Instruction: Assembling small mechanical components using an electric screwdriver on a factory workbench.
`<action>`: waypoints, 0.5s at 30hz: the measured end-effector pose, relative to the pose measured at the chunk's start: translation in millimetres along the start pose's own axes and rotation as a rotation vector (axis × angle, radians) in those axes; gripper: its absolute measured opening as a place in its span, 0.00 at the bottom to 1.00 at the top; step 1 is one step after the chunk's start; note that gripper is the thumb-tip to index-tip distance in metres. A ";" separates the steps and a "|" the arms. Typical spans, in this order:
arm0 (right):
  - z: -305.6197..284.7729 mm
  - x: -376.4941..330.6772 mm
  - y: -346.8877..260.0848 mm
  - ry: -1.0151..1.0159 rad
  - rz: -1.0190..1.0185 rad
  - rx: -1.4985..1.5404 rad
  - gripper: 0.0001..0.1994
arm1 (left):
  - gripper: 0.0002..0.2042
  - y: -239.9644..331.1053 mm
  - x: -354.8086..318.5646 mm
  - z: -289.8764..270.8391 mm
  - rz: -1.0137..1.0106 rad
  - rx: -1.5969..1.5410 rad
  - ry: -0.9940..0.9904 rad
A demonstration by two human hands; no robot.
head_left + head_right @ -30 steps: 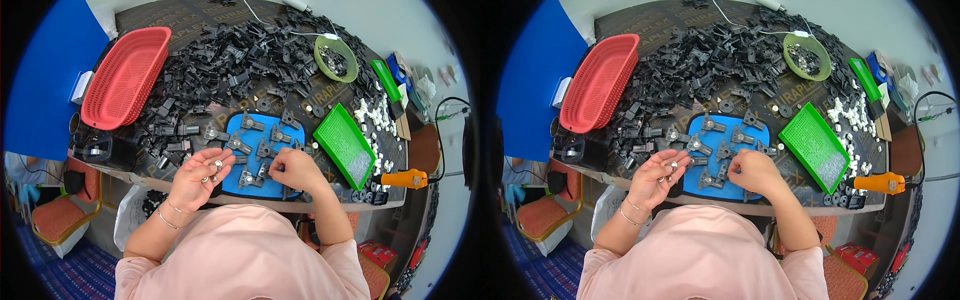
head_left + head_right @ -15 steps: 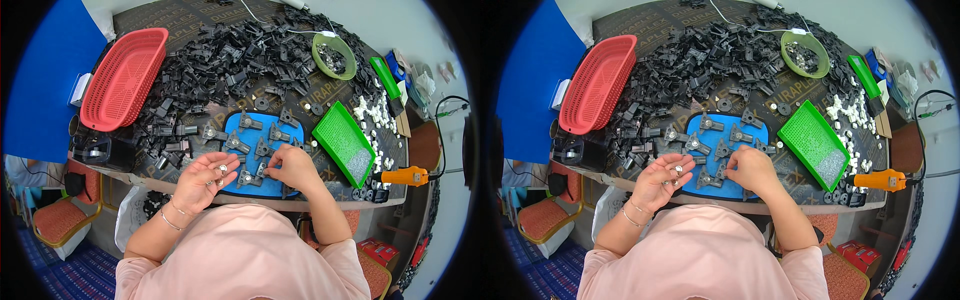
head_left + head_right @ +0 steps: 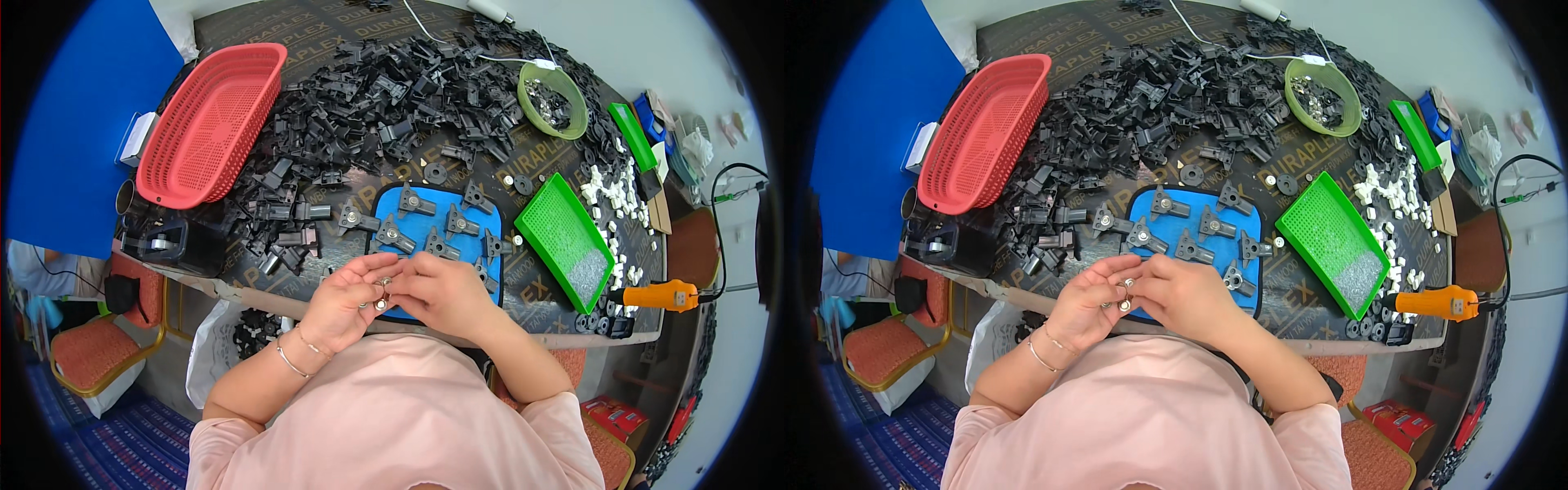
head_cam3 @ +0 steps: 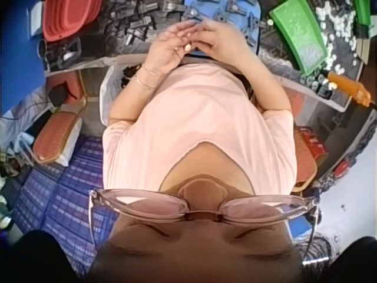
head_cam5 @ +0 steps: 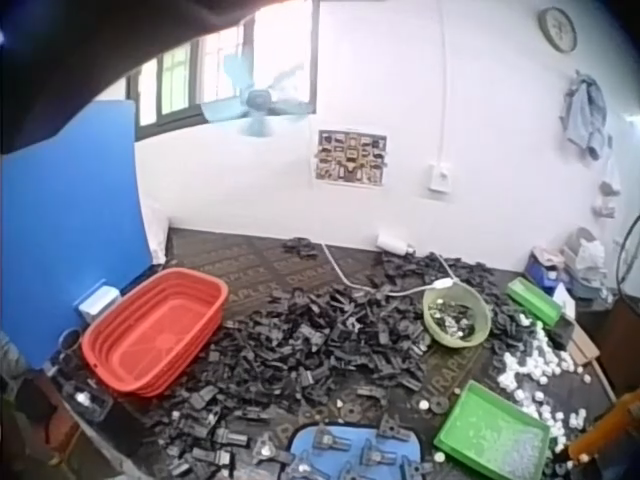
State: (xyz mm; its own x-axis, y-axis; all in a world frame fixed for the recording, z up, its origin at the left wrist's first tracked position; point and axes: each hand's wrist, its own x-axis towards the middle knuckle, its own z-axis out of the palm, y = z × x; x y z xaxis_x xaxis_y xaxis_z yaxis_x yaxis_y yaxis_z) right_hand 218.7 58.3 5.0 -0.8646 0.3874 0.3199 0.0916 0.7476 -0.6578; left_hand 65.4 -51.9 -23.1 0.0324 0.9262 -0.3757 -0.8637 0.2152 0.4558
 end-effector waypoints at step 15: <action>-32.8 -5.9 53.5 0.092 0.648 0.046 0.06 | 0.17 5.4 -0.2 12.3 -0.008 0.009 0.115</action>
State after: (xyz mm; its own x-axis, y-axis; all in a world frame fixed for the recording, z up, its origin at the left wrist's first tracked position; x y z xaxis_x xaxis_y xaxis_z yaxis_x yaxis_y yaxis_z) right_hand 244.9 113.7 -9.7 -0.5954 0.7978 -0.0950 0.5569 0.3245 -0.7645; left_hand 66.8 -47.1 -10.7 -0.0194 0.8829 -0.4692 -0.8589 0.2255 0.4598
